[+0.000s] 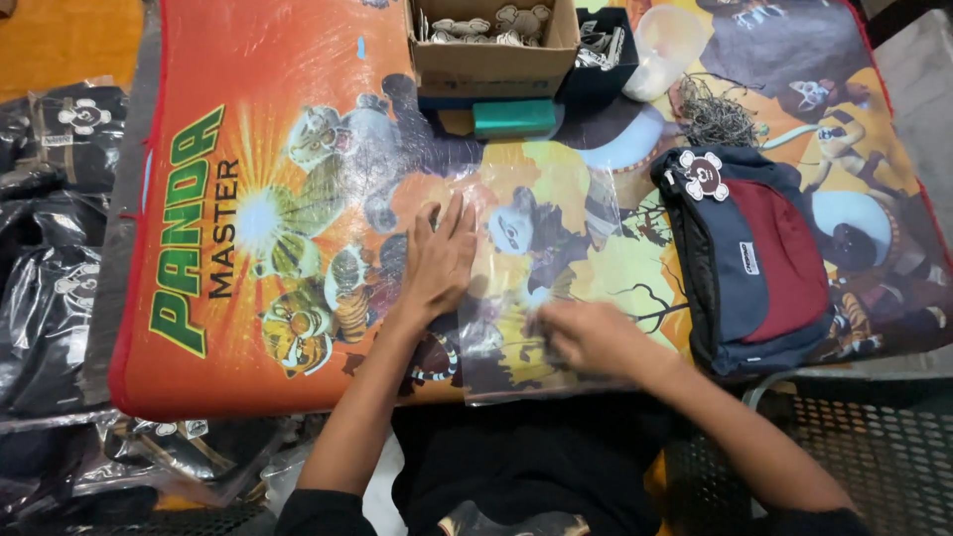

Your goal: The person is performing quality control and packaging of waist bags, inspecting them and placing them into plastic sleeves.

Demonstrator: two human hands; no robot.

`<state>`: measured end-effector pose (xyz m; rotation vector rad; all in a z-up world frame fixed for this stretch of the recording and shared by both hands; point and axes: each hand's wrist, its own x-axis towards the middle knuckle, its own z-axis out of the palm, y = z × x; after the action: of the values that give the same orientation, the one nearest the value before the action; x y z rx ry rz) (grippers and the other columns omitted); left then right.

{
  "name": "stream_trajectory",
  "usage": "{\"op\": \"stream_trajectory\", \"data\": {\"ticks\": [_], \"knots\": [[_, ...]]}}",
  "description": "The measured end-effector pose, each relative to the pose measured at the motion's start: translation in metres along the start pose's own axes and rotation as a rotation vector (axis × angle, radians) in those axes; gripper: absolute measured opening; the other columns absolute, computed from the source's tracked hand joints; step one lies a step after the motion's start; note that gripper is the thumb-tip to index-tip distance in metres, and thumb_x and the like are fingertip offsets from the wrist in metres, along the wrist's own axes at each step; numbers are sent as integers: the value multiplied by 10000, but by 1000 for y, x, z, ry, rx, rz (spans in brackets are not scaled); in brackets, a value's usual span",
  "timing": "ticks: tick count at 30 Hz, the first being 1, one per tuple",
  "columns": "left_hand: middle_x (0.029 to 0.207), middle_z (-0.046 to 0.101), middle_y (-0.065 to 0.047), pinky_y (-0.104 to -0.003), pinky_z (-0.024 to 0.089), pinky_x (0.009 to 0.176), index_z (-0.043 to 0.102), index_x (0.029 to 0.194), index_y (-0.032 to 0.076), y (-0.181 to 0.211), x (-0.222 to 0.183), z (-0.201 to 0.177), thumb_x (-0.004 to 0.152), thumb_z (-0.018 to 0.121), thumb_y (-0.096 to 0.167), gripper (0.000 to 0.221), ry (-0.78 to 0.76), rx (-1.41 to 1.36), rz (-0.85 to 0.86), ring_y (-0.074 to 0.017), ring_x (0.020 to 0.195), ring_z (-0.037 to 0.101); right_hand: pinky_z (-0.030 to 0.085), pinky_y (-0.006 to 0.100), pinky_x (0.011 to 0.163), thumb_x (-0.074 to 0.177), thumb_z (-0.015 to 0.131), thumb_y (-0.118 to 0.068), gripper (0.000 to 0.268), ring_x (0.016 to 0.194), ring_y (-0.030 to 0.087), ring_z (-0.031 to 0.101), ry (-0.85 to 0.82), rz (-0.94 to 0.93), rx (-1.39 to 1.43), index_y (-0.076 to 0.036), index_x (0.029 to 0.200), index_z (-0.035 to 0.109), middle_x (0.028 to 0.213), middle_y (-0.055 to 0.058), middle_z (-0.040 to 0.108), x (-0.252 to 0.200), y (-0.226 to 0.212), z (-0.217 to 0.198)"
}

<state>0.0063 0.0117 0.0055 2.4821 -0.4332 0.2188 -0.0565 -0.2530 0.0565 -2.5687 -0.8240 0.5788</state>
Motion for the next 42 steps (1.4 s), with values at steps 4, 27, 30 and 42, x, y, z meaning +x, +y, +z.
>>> {"op": "stream_trajectory", "data": {"ticks": [4,27,30,42], "knots": [[1545,448,-99,-523,237,1129,577,1413,141,-18,0,17,1079,265,395,524,49,-17,90,-384,1383,314,566,518,816,867,596,-269,311,947,382,690,174,152,-97,-207,1172,611,972,109,717,22,51,-3],[1525,499,-48,-520,202,1164,609,1396,216,-15,1,16,1043,223,270,526,40,16,106,-330,1452,363,544,603,809,857,581,-177,361,924,489,671,-194,-82,64,-152,1217,592,958,192,732,6,-26,-20],[1499,521,-70,-529,203,1165,649,1348,201,-21,0,23,1042,183,293,565,29,-36,92,-347,1446,370,587,396,808,880,594,-178,422,867,249,743,-31,30,2,-315,1276,637,912,-4,753,15,24,-3],[1522,506,-108,-570,244,1153,552,1453,207,2,-1,16,936,517,333,534,134,257,171,-380,1463,357,583,450,683,845,642,-276,317,793,324,702,140,-72,-192,-247,1157,594,889,11,659,-36,36,23]]}}
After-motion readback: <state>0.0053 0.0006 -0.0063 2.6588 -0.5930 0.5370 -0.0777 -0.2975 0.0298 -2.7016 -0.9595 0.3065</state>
